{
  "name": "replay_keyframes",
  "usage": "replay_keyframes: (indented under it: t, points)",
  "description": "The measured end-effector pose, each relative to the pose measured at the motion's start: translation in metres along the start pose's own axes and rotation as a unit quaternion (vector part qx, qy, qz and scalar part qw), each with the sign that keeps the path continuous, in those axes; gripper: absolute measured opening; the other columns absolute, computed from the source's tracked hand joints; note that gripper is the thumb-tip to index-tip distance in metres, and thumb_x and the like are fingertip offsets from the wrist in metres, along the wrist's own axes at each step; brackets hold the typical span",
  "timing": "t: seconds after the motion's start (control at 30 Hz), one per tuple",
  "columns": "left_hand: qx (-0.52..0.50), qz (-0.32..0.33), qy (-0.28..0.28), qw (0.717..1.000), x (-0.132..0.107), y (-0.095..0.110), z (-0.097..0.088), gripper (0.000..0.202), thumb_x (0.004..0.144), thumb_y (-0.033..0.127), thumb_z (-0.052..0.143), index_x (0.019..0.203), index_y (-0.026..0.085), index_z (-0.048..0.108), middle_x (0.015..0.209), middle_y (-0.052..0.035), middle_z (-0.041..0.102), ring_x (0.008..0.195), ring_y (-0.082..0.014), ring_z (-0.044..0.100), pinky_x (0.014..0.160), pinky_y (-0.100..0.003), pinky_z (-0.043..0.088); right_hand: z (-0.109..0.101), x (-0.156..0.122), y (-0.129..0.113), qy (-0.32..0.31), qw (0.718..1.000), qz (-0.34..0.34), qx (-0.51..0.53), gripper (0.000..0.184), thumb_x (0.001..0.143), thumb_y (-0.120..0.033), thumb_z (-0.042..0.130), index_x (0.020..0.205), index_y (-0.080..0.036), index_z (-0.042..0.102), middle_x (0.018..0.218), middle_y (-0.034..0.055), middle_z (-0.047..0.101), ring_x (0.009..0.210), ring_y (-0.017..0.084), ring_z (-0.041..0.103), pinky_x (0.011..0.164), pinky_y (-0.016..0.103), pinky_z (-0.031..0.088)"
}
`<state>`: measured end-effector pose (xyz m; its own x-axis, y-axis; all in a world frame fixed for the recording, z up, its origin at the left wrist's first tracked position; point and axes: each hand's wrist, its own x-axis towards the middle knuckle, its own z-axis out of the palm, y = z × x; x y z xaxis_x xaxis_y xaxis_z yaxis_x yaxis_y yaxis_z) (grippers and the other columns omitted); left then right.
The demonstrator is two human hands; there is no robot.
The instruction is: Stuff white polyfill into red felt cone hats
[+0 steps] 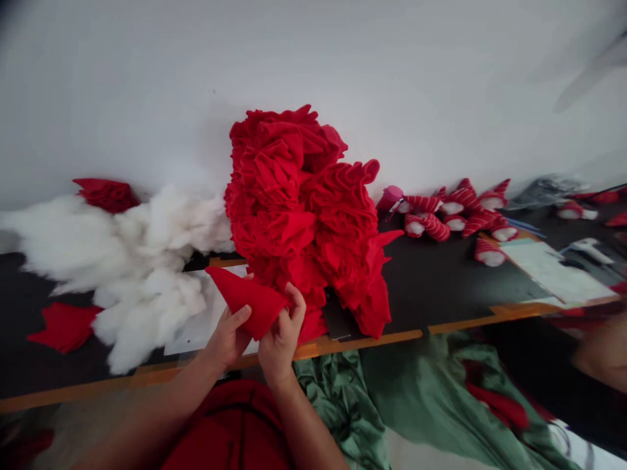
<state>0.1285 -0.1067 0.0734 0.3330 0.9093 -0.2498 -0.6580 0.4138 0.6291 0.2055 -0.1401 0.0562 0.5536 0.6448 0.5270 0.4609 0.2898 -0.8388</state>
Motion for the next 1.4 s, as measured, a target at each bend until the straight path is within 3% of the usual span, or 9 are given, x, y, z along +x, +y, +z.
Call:
replay_keyframes:
  t: [0.27, 0.37, 0.47, 0.7, 0.83, 0.97, 1.13, 1.27, 1.4]
  points:
    - [0.016, 0.000, -0.011, 1.000, -0.005, 0.006, -0.003, 0.083, 0.061, 0.023, 0.076, 0.134, 0.026, 0.038, 0.107, -0.0053, 0.065, 0.099, -0.0220, 0.060, 0.090, -0.034, 0.046, 0.006, -0.001, -0.001, -0.057, 0.995, -0.068, -0.036, 0.025, 0.082, -0.017, 0.053, 0.106, -0.025, 0.059, 0.130, 0.0098, 0.035, 0.116, 0.026, 0.046, 0.092, 0.048, 0.045]
    - [0.011, 0.010, -0.015, 1.000, -0.006, 0.007, -0.003, 0.081, 0.062, 0.024, 0.076, 0.133, 0.026, 0.039, 0.107, -0.0058, 0.064, 0.097, -0.0220, 0.061, 0.088, -0.035, 0.047, 0.004, -0.001, -0.002, -0.029, 0.998, -0.046, -0.023, 0.024, 0.082, -0.016, 0.053, 0.104, -0.025, 0.059, 0.127, 0.0094, 0.038, 0.115, 0.025, 0.047, 0.090, 0.046, 0.047]
    - [0.018, 0.010, -0.011, 1.000, -0.006, 0.007, -0.004, 0.079, 0.062, 0.023, 0.076, 0.132, 0.027, 0.040, 0.108, -0.0062, 0.064, 0.097, -0.0219, 0.061, 0.088, -0.035, 0.047, 0.004, -0.002, 0.001, -0.064, 0.996, -0.050, -0.022, 0.032, 0.083, -0.018, 0.052, 0.114, -0.026, 0.054, 0.131, 0.0096, 0.035, 0.117, 0.026, 0.045, 0.092, 0.048, 0.046]
    - [0.022, 0.000, 0.011, 1.000, -0.006, 0.009, -0.004, 0.084, 0.059, 0.022, 0.077, 0.134, 0.024, 0.038, 0.109, -0.0056, 0.064, 0.102, -0.0224, 0.059, 0.093, -0.034, 0.045, 0.016, -0.008, 0.008, -0.074, 0.996, 0.046, -0.015, 0.069, 0.082, -0.030, 0.055, 0.140, -0.026, 0.019, 0.137, 0.0134, 0.033, 0.124, 0.027, 0.040, 0.096, 0.049, 0.043]
    - [0.017, -0.013, 0.014, 1.000, -0.007, 0.010, -0.002, 0.083, 0.061, 0.024, 0.076, 0.134, 0.025, 0.038, 0.107, -0.0058, 0.066, 0.098, -0.0233, 0.061, 0.089, -0.036, 0.046, 0.017, -0.004, 0.005, -0.097, 0.993, 0.062, 0.022, 0.061, 0.082, -0.031, 0.052, 0.137, -0.024, 0.026, 0.135, 0.0138, 0.037, 0.121, 0.026, 0.045, 0.095, 0.047, 0.044]
    - [-0.010, -0.013, 0.021, 1.000, -0.004, 0.008, -0.004, 0.076, 0.062, 0.024, 0.075, 0.130, 0.022, 0.043, 0.108, -0.0059, 0.066, 0.100, -0.0230, 0.061, 0.091, -0.035, 0.046, 0.013, 0.004, 0.002, -0.100, 0.993, 0.050, 0.040, 0.069, 0.079, -0.029, 0.055, 0.138, -0.021, 0.019, 0.133, 0.0155, 0.037, 0.117, 0.025, 0.049, 0.091, 0.044, 0.047]
    - [-0.085, -0.034, 0.064, 0.994, 0.006, 0.012, -0.006, 0.050, 0.071, 0.029, 0.068, 0.117, 0.017, 0.055, 0.101, -0.0052, 0.069, 0.088, -0.0178, 0.064, 0.082, -0.029, 0.051, 0.004, 0.007, -0.001, -0.116, 0.992, -0.025, -0.033, 0.026, 0.080, -0.014, 0.047, 0.102, -0.023, 0.058, 0.127, 0.0100, 0.038, 0.117, 0.023, 0.046, 0.094, 0.044, 0.044]
    - [-0.112, -0.038, 0.076, 0.990, 0.009, 0.017, -0.006, 0.039, 0.074, 0.028, 0.064, 0.111, 0.016, 0.058, 0.098, -0.0046, 0.070, 0.084, -0.0165, 0.065, 0.078, -0.027, 0.052, 0.002, 0.006, -0.002, -0.071, 0.995, -0.022, -0.073, 0.025, 0.078, -0.012, 0.050, 0.100, -0.022, 0.059, 0.121, 0.0100, 0.041, 0.113, 0.023, 0.046, 0.091, 0.044, 0.046]
    - [-0.105, -0.048, 0.058, 0.992, 0.008, 0.016, -0.004, 0.043, 0.074, 0.029, 0.065, 0.114, 0.016, 0.056, 0.096, -0.0045, 0.070, 0.081, -0.0157, 0.066, 0.076, -0.026, 0.052, 0.005, 0.007, -0.004, -0.117, 0.991, -0.039, -0.061, 0.029, 0.075, -0.014, 0.055, 0.101, -0.024, 0.063, 0.127, 0.0096, 0.038, 0.115, 0.026, 0.044, 0.091, 0.046, 0.046]
